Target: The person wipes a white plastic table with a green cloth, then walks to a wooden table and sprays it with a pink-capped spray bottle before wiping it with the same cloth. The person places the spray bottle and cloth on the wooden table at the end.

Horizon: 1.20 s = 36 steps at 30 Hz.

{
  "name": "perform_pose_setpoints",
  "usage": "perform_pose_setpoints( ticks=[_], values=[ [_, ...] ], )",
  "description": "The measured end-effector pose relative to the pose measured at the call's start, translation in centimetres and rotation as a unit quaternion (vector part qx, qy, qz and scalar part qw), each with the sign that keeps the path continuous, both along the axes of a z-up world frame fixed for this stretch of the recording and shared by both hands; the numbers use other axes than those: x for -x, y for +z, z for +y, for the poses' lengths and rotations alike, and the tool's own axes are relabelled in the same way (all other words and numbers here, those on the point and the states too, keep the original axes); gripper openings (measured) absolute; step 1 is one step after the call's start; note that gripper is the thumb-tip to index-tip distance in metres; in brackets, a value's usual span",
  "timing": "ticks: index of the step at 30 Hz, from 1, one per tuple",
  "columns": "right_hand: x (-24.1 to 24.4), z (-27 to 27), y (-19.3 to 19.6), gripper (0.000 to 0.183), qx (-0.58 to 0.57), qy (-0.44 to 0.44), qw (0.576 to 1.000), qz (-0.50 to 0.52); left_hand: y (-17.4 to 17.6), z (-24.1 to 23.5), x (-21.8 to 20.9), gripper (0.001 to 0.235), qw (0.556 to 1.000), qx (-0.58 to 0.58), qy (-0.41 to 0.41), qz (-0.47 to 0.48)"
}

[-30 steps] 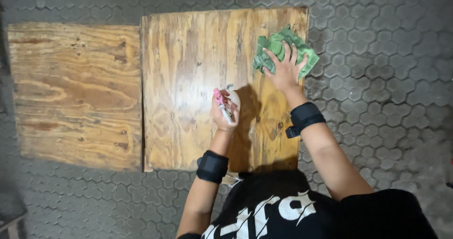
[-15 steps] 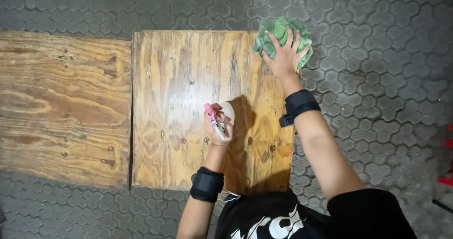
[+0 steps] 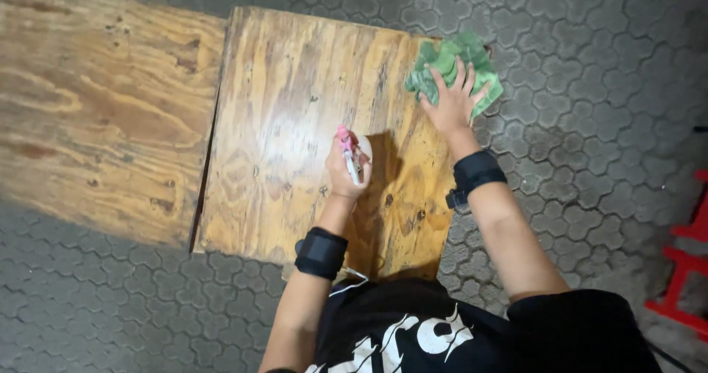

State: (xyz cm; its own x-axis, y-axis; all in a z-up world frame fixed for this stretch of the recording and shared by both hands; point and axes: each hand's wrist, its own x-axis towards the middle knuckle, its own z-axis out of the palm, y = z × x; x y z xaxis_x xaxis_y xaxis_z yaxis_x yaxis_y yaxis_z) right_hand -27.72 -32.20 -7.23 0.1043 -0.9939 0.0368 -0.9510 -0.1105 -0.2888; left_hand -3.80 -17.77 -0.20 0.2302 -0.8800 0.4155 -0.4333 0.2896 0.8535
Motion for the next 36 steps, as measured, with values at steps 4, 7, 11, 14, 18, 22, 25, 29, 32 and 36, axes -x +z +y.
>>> perform_pose_setpoints(
  ticks=[4,7,11,14,18,22,25,29,32,36],
  values=[
    [-0.9,5.2,-0.5,0.067,0.025,0.030,0.999,-0.013,2.8,1.7,-1.0,0.030,0.999,0.011,-0.030,0.011],
    [-2.0,9.1,-0.3,0.070,0.024,0.039,0.999,-0.007,3.2,3.6,-2.1,0.037,0.999,0.002,-0.035,0.010],
    [-3.0,15.0,-0.2,0.072,0.006,0.062,0.998,-0.008,2.3,6.4,-3.5,0.032,0.998,-0.023,-0.053,0.009],
    [-3.8,19.2,-0.1,0.072,-0.001,0.088,0.996,-0.002,2.5,8.0,-4.4,0.032,0.999,0.007,-0.046,-0.002],
    [-5.3,24.8,-0.1,0.070,-0.004,0.111,0.994,0.014,1.8,10.6,-5.9,0.032,0.999,-0.009,-0.042,0.030],
    [-6.6,30.3,0.1,0.071,-0.025,0.128,0.991,0.018,2.8,13.1,-7.4,0.033,0.998,-0.019,-0.040,0.041],
    [-7.3,33.9,0.1,0.071,-0.030,0.165,0.986,0.028,2.2,14.6,-8.5,0.031,0.999,0.034,-0.026,-0.009],
    [-8.2,38.2,0.5,0.069,-0.045,0.200,0.978,0.026,2.3,16.2,-9.4,0.032,1.000,0.004,-0.016,0.019],
    [-8.8,40.8,0.9,0.068,-0.049,0.216,0.974,0.043,2.9,17.3,-10.0,0.035,0.999,0.035,-0.022,0.006],
    [-8.9,43.1,0.8,0.064,-0.052,0.226,0.972,0.047,2.3,18.3,-10.5,0.029,0.999,0.017,-0.038,0.015]
  ],
)
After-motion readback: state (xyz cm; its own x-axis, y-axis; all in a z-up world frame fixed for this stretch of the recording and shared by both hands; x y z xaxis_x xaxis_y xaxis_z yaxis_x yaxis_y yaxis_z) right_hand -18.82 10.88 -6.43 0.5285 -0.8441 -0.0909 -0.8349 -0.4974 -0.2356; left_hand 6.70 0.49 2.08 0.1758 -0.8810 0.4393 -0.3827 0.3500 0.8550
